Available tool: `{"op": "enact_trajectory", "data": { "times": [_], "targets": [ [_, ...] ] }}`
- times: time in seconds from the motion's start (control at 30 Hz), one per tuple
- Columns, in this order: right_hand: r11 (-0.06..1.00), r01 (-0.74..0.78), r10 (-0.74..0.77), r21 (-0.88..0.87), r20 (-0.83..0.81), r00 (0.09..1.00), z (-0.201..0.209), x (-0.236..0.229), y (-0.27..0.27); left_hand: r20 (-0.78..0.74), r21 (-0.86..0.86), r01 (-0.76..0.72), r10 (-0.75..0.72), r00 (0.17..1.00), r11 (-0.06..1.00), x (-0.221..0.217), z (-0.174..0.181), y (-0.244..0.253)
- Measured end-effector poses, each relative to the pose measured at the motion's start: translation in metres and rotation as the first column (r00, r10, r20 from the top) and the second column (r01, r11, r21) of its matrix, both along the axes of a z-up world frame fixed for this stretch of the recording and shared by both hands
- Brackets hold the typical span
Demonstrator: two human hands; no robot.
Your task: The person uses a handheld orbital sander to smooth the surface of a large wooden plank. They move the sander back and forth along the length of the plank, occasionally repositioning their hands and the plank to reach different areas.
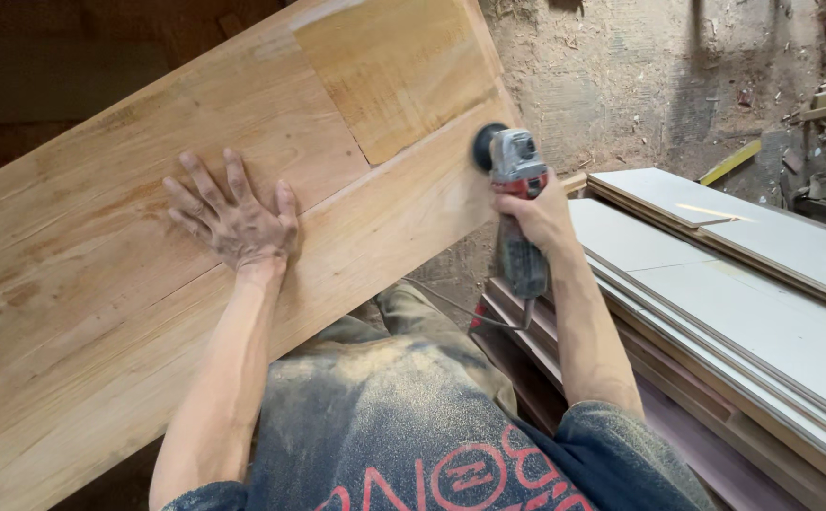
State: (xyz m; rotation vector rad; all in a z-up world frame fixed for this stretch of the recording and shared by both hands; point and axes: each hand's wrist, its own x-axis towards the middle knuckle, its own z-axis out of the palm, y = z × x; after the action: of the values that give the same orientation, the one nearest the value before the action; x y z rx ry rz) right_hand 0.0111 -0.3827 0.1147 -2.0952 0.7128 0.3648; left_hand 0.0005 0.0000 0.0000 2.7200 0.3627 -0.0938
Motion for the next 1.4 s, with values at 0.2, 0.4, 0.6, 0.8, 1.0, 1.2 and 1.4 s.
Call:
{"op": "enact_trajectory", "data": {
  "times": [0.2, 0.4, 0.6, 0.8, 1.0, 1.2, 1.4],
  "targets": [
    [0.998, 0.069, -0.069, 0.013, -0.037, 0.997, 0.013, 0.011, -0.001, -0.012, -0.011, -0.017, 0.017, 1.0, 1.0, 0.001, -0.004, 0.0],
    [0.992, -0.12, 0.114, -0.031, -0.144, 0.983, 0.017, -0.014, 0.078, 0.057, 0.037, 0.01, -0.012, 0.998, 0.999, 0.0, -0.009, 0.001],
    [0.869, -0.486, 0.438, -0.095, -0.309, 0.844, 0.012, -0.04, 0.146, 0.015, -0.006, -0.011, 0.011, 1.0, 1.0, -0.001, 0.001, 0.0],
    [0.951, -0.26, 0.239, -0.17, -0.134, 0.962, 0.011, -0.02, 0.097, 0.057, 0.016, -0.002, 0.001, 0.998, 1.0, -0.001, -0.005, 0.001],
    [0.998, -0.058, 0.057, -0.023, -0.06, 0.997, 0.013, 0.005, 0.101, 0.144, 0.017, -0.014, 0.012, 0.99, 1.0, -0.003, -0.013, -0.001],
    [0.924, -0.357, 0.34, -0.136, -0.13, 0.931, 0.012, -0.004, 0.176, 0.192, -0.014, 0.007, -0.004, 0.981, 1.0, -0.003, -0.012, -0.002],
    [0.902, -0.413, 0.382, -0.127, -0.214, 0.899, 0.02, -0.001, 0.184, 0.212, -0.044, 0.025, -0.015, 0.977, 0.999, -0.005, -0.008, -0.002]
  ]
}}
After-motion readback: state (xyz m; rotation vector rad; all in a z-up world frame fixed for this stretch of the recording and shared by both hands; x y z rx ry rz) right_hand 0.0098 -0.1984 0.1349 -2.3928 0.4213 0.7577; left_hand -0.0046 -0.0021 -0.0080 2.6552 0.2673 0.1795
